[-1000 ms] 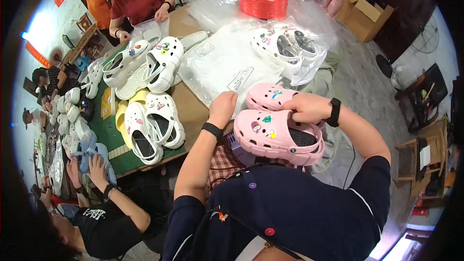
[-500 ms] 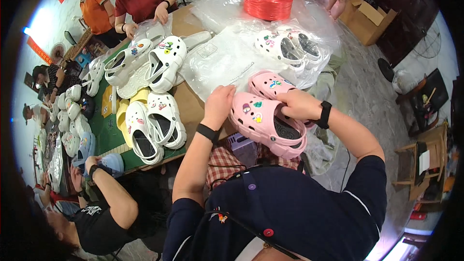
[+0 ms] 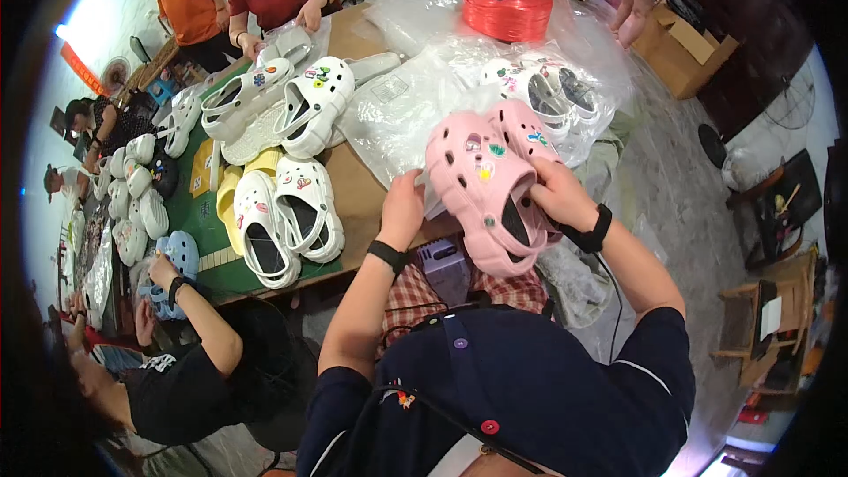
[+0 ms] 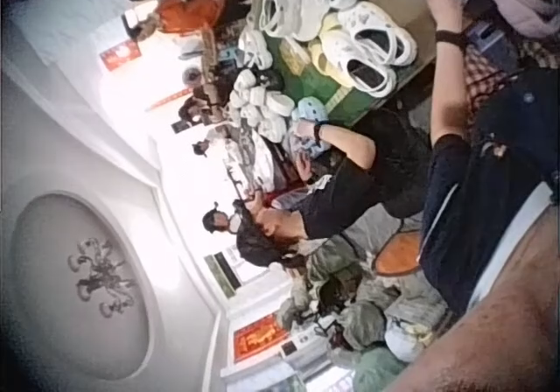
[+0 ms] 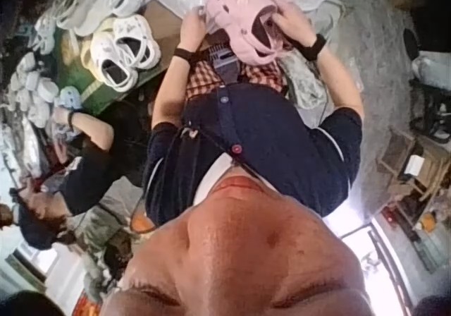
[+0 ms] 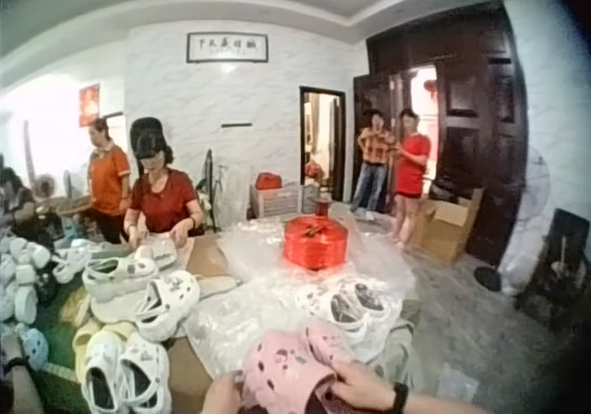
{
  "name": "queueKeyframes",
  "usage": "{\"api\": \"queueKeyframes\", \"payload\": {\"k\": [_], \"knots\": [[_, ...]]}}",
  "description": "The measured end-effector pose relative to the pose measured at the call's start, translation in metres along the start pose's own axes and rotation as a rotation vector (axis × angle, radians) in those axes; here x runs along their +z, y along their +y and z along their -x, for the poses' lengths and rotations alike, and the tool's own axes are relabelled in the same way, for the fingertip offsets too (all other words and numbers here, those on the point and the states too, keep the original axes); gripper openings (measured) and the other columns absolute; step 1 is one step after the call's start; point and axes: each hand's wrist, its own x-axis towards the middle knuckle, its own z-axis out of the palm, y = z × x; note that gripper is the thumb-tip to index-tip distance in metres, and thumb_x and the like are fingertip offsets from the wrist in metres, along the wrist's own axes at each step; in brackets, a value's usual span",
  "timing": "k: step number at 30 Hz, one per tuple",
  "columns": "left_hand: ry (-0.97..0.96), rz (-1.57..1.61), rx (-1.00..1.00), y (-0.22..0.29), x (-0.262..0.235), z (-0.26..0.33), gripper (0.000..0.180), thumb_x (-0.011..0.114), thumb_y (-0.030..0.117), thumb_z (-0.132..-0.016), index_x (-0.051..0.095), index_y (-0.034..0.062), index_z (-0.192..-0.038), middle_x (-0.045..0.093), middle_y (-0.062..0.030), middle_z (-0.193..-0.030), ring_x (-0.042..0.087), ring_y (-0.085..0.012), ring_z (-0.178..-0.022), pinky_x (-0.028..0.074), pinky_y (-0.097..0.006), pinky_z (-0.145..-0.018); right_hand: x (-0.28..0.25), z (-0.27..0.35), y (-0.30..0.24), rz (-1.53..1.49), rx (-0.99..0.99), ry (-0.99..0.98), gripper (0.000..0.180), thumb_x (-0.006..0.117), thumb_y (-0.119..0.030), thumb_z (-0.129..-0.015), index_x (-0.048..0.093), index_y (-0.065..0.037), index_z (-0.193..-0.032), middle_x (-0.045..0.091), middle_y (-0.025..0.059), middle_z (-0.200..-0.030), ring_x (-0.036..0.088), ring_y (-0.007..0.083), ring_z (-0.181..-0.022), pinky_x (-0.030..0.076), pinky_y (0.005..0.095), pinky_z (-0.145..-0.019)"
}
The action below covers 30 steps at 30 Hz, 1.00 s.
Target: Packing pairs of clogs into plastic bags and placing them into a larger transport sack.
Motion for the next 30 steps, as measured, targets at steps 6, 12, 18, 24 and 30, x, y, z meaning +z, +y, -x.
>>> {"api": "queueKeyframes", "payload": {"k": [6, 12, 18, 24, 30], "knots": [[-0.265, -0.1, 0.152, -0.014, 0.001, -0.034, 0.042, 0.059, 0.018, -0.085, 0.052, 0.0102, -0.125, 0.062, -0.0208, -0.104, 0.059, -0.0375, -0.098, 0.048, -0.044, -0.084, -0.006, 0.011, -0.012, 0.106, -0.308, -0.379, 0.013, 0.054, -0.005, -0.071, 0.058, -0.003, -0.083, 0.059, 0.0182, -0.079, 0.056, 0.037, -0.078, 0.045, 0.043, -0.069], [-0.244, 0.136, 0.159, -0.008, 0.019, -0.013, 0.048, 0.067, 0.036, -0.078, 0.053, 0.0093, -0.115, 0.061, -0.0195, -0.107, 0.06, -0.0382, -0.097, 0.048, -0.042, -0.081, 0.005, 0.01, -0.009, 0.14, -0.259, -0.429, 0.014, 0.056, -0.007, -0.072, 0.058, -0.003, -0.085, 0.058, 0.0177, -0.077, 0.057, 0.0368, -0.076, 0.045, 0.0423, -0.068], [-0.197, -0.062, -0.01, -0.004, 0.024, -0.035, 0.034, 0.057, 0.026, -0.089, 0.06, 0.0055, -0.116, 0.066, -0.0204, -0.096, 0.062, -0.0384, -0.091, 0.049, -0.041, -0.078, -0.007, 0.007, 0.015, 0.173, -0.051, -0.31, 0.017, 0.051, -0.007, -0.071, 0.056, -0.001, -0.087, 0.057, 0.0204, -0.077, 0.056, 0.0384, -0.077, 0.044, 0.0425, -0.068], [0.027, 0.107, -0.046, -0.012, 0.032, -0.047, 0.026, 0.056, 0.024, -0.09, 0.063, 0.0034, -0.104, 0.065, -0.0207, -0.079, 0.064, -0.0362, -0.077, 0.049, -0.041, -0.067, -0.002, 0.017, 0.023, 0.274, -0.118, -0.362, 0.016, 0.052, -0.01, -0.074, 0.055, -0.002, -0.087, 0.056, 0.0192, -0.075, 0.055, 0.0378, -0.076, 0.043, 0.0448, -0.069], [-0.082, 0.166, -0.05, 0.01, 0.018, -0.05, 0.023, 0.054, 0.023, -0.091, 0.063, 0.0038, -0.1, 0.066, -0.0211, -0.086, 0.063, -0.0387, -0.082, 0.05, -0.045, -0.073, 0.003, 0.002, 0.001, 0.196, -0.197, -0.499, 0.014, 0.053, -0.01, -0.075, 0.056, -0.003, -0.087, 0.056, 0.0187, -0.075, 0.056, 0.037, -0.074, 0.043, 0.0447, -0.067]]}}
